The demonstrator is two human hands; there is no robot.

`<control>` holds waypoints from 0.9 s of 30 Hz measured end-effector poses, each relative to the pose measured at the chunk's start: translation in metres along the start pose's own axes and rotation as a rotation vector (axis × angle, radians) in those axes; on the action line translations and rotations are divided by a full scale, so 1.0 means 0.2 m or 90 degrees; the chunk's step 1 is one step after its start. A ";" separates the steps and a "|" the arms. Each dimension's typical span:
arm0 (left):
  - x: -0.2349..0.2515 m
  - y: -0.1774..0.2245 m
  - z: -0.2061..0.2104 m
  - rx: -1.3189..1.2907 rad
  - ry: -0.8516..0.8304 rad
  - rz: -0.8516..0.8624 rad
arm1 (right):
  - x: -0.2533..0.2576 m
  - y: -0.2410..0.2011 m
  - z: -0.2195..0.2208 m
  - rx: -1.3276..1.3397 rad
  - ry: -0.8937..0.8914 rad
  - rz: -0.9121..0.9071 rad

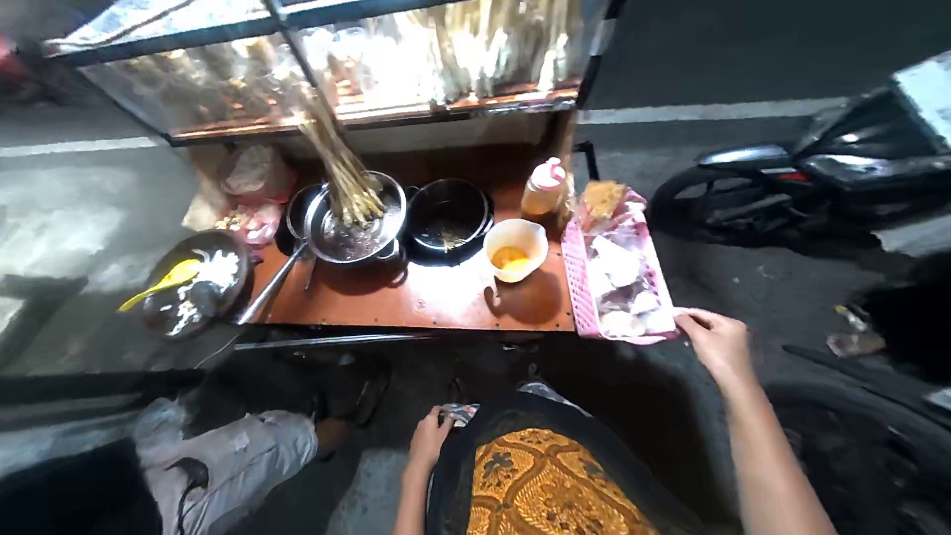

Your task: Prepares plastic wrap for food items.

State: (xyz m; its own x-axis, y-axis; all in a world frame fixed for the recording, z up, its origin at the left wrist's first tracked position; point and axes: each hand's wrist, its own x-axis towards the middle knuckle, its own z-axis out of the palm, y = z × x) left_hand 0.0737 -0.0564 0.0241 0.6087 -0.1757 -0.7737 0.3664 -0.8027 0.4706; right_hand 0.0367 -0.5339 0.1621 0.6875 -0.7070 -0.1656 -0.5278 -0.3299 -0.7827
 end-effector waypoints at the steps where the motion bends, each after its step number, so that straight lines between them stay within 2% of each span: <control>1: -0.02 0.12 -0.04 -0.056 -0.022 0.020 | 0.00 -0.01 0.00 0.001 -0.013 -0.001; 3: -0.10 0.41 -0.11 -0.130 -0.105 0.066 | 0.01 -0.02 -0.01 -0.016 -0.053 -0.008; 7: -0.30 0.97 -0.17 0.080 -0.218 0.263 | 0.03 0.01 -0.02 -0.054 -0.063 -0.002; 10: -0.41 1.28 -0.06 0.135 -0.259 0.410 | 0.02 0.03 0.00 -0.030 -0.044 0.012; 13: -0.42 1.53 0.10 0.244 -0.267 0.486 | 0.00 0.06 0.01 0.038 -0.030 0.018; 17: -0.34 1.72 0.30 0.428 -0.224 0.505 | -0.01 0.05 0.00 0.112 -0.012 0.011; 21: -0.28 1.79 0.42 0.481 -0.141 0.500 | -0.02 0.06 0.00 0.123 -0.025 0.009; 27: -0.27 1.83 0.47 0.538 -0.086 0.480 | -0.01 0.06 0.00 0.088 -0.019 -0.026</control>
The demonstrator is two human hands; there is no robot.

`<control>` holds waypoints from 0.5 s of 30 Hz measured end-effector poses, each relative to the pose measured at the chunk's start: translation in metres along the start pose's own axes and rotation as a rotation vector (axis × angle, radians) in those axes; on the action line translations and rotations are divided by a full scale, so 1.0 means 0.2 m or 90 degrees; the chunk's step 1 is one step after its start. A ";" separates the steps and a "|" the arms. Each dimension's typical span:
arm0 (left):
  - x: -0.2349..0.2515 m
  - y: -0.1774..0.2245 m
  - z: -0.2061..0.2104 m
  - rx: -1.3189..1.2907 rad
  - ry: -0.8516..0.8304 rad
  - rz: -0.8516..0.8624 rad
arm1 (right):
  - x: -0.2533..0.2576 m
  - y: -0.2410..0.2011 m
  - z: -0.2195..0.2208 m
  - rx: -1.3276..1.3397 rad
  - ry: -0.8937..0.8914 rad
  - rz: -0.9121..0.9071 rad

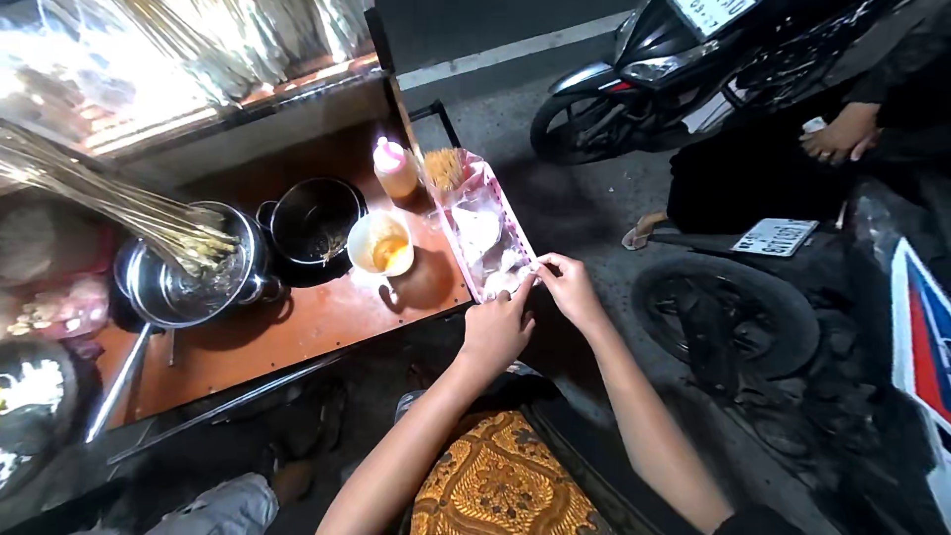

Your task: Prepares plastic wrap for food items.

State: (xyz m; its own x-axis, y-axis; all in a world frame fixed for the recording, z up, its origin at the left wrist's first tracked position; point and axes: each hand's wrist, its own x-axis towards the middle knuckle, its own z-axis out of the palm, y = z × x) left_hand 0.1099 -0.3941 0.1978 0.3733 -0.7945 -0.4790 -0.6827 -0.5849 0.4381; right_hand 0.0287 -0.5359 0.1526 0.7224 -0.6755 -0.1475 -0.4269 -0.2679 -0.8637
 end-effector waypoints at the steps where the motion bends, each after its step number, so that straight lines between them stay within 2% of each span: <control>1: 0.00 0.00 0.00 0.008 0.019 0.005 | 0.00 0.00 0.00 -0.001 -0.001 -0.004; 5: 0.01 -0.02 0.02 0.018 0.057 0.017 | 0.00 0.00 0.01 -0.039 0.009 -0.013; 12: 0.01 -0.02 -0.04 0.044 0.042 0.001 | -0.03 -0.11 -0.02 -0.074 0.016 -0.050; 13: 0.01 -0.01 -0.03 0.052 0.065 0.012 | -0.03 -0.12 -0.03 -0.067 0.016 -0.055; 15: 0.00 -0.03 0.01 0.061 0.224 0.076 | -0.03 -0.15 -0.04 -0.047 0.024 -0.075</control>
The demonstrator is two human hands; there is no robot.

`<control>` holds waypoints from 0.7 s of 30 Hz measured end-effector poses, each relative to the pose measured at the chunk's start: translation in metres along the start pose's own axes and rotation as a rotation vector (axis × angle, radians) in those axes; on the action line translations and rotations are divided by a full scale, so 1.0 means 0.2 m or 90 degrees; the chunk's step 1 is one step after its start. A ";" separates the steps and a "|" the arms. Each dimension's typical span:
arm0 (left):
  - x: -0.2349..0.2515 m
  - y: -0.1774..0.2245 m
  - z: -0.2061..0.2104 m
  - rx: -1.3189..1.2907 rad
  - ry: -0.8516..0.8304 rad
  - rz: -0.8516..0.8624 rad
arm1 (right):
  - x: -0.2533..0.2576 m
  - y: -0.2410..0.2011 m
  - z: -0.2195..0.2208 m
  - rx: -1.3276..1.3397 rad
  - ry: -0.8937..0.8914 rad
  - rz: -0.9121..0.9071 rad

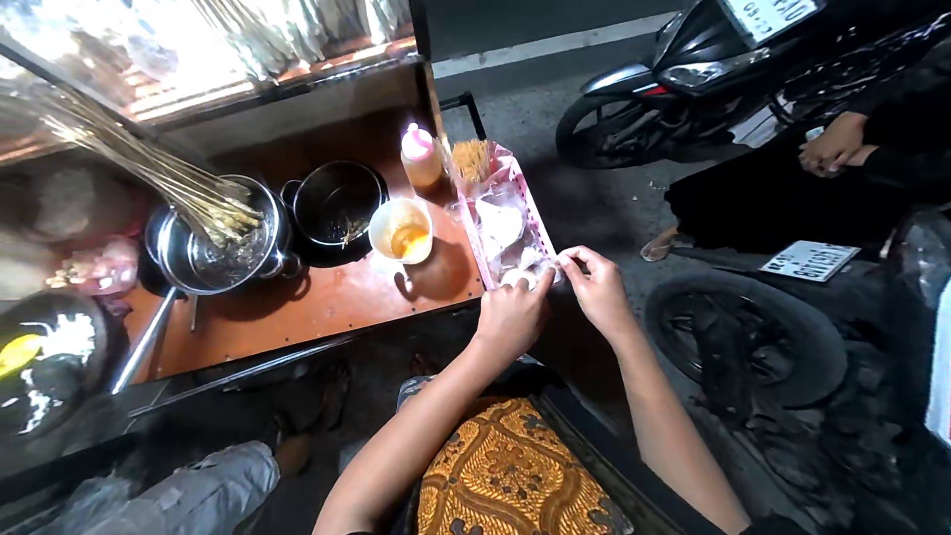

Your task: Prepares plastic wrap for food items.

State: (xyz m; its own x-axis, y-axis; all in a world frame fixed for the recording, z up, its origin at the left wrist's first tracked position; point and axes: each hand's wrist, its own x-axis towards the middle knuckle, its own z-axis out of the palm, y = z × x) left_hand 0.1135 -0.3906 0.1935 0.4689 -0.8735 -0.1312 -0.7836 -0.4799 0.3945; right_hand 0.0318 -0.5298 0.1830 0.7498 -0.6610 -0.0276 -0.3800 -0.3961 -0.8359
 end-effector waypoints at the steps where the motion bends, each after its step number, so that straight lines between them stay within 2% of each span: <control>1: 0.00 -0.01 0.01 -0.005 0.104 0.041 | 0.00 -0.03 -0.02 0.001 0.004 -0.012; 3: 0.00 -0.03 0.00 -0.023 0.237 0.107 | -0.03 -0.11 -0.07 -0.046 0.013 -0.033; 7: 0.03 -0.03 -0.06 -0.109 0.345 0.153 | -0.10 -0.31 -0.18 -0.141 0.067 -0.121; 10: 0.04 -0.02 -0.13 -0.187 0.407 0.196 | -0.10 -0.38 -0.23 -0.043 0.084 -0.204; 13: 0.00 -0.03 -0.24 -0.225 0.444 0.209 | -0.04 -0.28 -0.22 0.100 0.034 -0.227; 17: -0.10 -0.11 -0.34 -0.311 0.491 0.132 | -0.03 -0.02 -0.14 0.119 -0.023 -0.134; 19: -0.17 -0.14 -0.38 -0.453 0.447 0.047 | -0.07 -0.03 -0.11 0.156 -0.057 -0.117; 21: -0.25 -0.16 -0.42 -0.667 0.394 -0.039 | -0.13 -0.13 -0.06 0.165 -0.077 -0.137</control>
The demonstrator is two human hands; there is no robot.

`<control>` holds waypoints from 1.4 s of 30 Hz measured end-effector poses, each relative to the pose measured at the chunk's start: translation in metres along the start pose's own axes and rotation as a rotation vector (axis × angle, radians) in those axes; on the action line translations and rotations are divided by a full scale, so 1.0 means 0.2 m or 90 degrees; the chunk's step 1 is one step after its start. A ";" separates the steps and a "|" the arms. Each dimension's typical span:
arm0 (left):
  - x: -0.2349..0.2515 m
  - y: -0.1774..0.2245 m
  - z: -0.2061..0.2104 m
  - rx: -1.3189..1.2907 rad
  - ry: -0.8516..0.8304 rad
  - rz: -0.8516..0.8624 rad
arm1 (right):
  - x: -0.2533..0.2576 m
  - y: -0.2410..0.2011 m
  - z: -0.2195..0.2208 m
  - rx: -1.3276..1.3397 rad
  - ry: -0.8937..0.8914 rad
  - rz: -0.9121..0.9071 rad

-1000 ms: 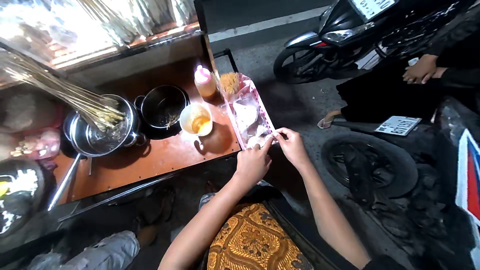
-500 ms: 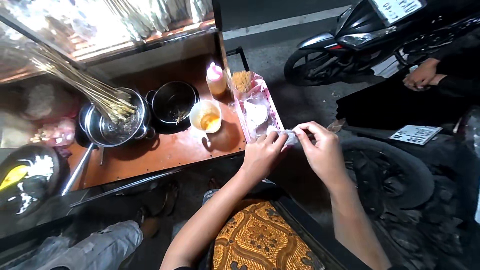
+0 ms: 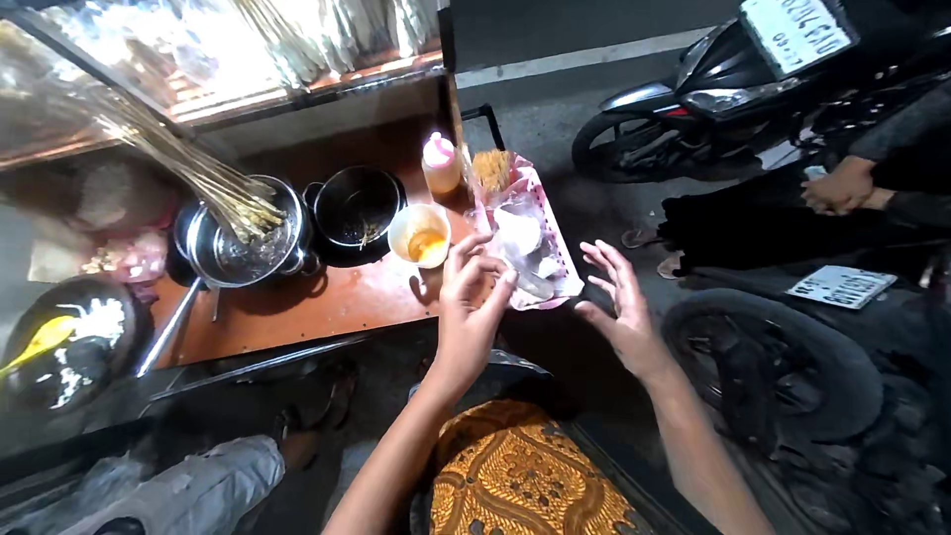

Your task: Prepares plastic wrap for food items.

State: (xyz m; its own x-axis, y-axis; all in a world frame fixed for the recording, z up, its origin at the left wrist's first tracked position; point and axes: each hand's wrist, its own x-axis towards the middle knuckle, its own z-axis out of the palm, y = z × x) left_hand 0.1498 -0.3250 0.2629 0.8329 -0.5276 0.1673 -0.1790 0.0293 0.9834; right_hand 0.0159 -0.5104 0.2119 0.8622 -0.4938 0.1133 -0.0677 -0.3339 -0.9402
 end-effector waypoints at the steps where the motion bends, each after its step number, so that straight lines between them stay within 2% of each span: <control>1: -0.02 0.02 -0.04 -0.044 0.010 -0.044 | 0.00 -0.06 0.05 -0.011 -0.016 -0.022; 5: -0.12 0.06 -0.16 -0.031 0.074 -0.026 | 0.05 -0.23 0.26 0.056 -0.073 -0.107; 7: -0.18 0.07 -0.23 -0.015 0.116 0.006 | 0.07 -0.31 0.36 0.121 -0.128 -0.106; 10: -0.27 0.09 -0.34 -0.028 0.119 0.044 | 0.10 -0.39 0.46 0.229 -0.332 -0.060; 12: -0.33 0.09 -0.41 -0.035 0.096 0.054 | 0.10 -0.42 0.53 0.301 -0.423 -0.042; 17: -0.51 0.08 -0.58 -0.023 0.021 -0.017 | 0.09 -0.54 0.65 0.412 -0.479 0.085; 21: -0.65 0.09 -0.70 -0.034 0.032 -0.086 | 0.10 -0.56 0.74 0.384 -0.534 0.082; 24: -0.76 0.08 -0.82 0.010 0.029 -0.160 | 0.12 -0.56 0.80 0.383 -0.509 0.097; 26: -0.83 0.06 -0.90 0.037 0.010 -0.162 | 0.15 -0.58 0.81 0.365 -0.487 0.138; 30: -0.91 0.02 -1.03 0.082 0.014 -0.145 | 0.21 -0.60 0.80 0.314 -0.554 0.210; 32: -0.92 0.02 -1.06 0.032 0.022 -0.167 | 0.21 -0.62 0.80 0.292 -0.555 0.244; 36: -0.92 0.01 -1.09 -0.129 0.080 -0.227 | 0.21 -0.62 0.84 0.268 -0.424 0.262; 42: -0.96 0.01 -1.20 -0.104 0.194 -0.262 | 0.21 -0.55 0.82 0.178 -0.273 0.208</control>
State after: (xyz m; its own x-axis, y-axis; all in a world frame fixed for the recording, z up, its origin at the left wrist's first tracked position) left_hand 0.1160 -0.0195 0.2491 0.9354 -0.2542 -0.2457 0.2583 0.0169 0.9659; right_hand 0.1424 -0.3617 0.2676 0.9486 -0.1478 -0.2798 -0.2781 0.0323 -0.9600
